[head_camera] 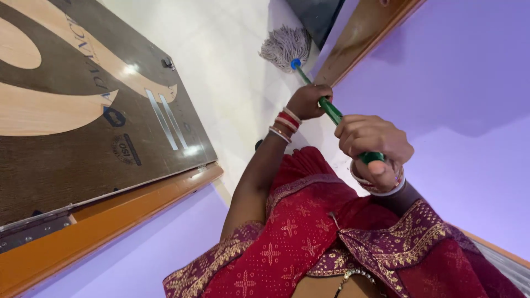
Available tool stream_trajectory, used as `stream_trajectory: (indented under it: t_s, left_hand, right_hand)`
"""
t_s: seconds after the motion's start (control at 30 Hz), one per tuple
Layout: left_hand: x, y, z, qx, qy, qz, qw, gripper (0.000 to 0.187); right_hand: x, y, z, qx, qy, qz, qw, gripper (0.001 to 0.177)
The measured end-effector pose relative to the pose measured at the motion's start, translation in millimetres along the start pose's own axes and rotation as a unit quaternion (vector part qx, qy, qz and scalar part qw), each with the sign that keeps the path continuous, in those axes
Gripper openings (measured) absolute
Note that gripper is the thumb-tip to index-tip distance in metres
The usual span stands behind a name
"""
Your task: The person mops the floor in a narrow space near a door and a piece of furniture using a mop with a green handle.
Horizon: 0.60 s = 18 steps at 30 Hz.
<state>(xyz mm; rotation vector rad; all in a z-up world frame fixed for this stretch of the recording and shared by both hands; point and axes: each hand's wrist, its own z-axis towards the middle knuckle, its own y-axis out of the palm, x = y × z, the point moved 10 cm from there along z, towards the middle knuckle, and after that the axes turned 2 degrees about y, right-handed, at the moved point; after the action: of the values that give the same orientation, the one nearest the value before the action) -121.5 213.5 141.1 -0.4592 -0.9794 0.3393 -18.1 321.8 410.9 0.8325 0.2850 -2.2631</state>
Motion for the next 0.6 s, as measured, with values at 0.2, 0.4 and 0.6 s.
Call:
stream_trajectory:
  t_s: [0.2, 0.4, 0.6]
  left_hand:
    - [-21, -56, -16, 0.082, 0.025, 0.078, 0.993, 0.007]
    - [-113, -133, -67, 0.100, -0.116, 0.160, 0.975, 0.011]
    - [-172, -204, -131, 0.174, -0.203, 0.224, 0.937, 0.011]
  right_hand:
    - [32, 32, 18, -0.022, 0.023, 0.034, 0.999, 0.047]
    - [119, 79, 14, -0.078, 0.057, 0.037, 0.995, 0.036]
    - [193, 157, -5, -0.247, 0.073, -0.023, 0.966, 0.017]
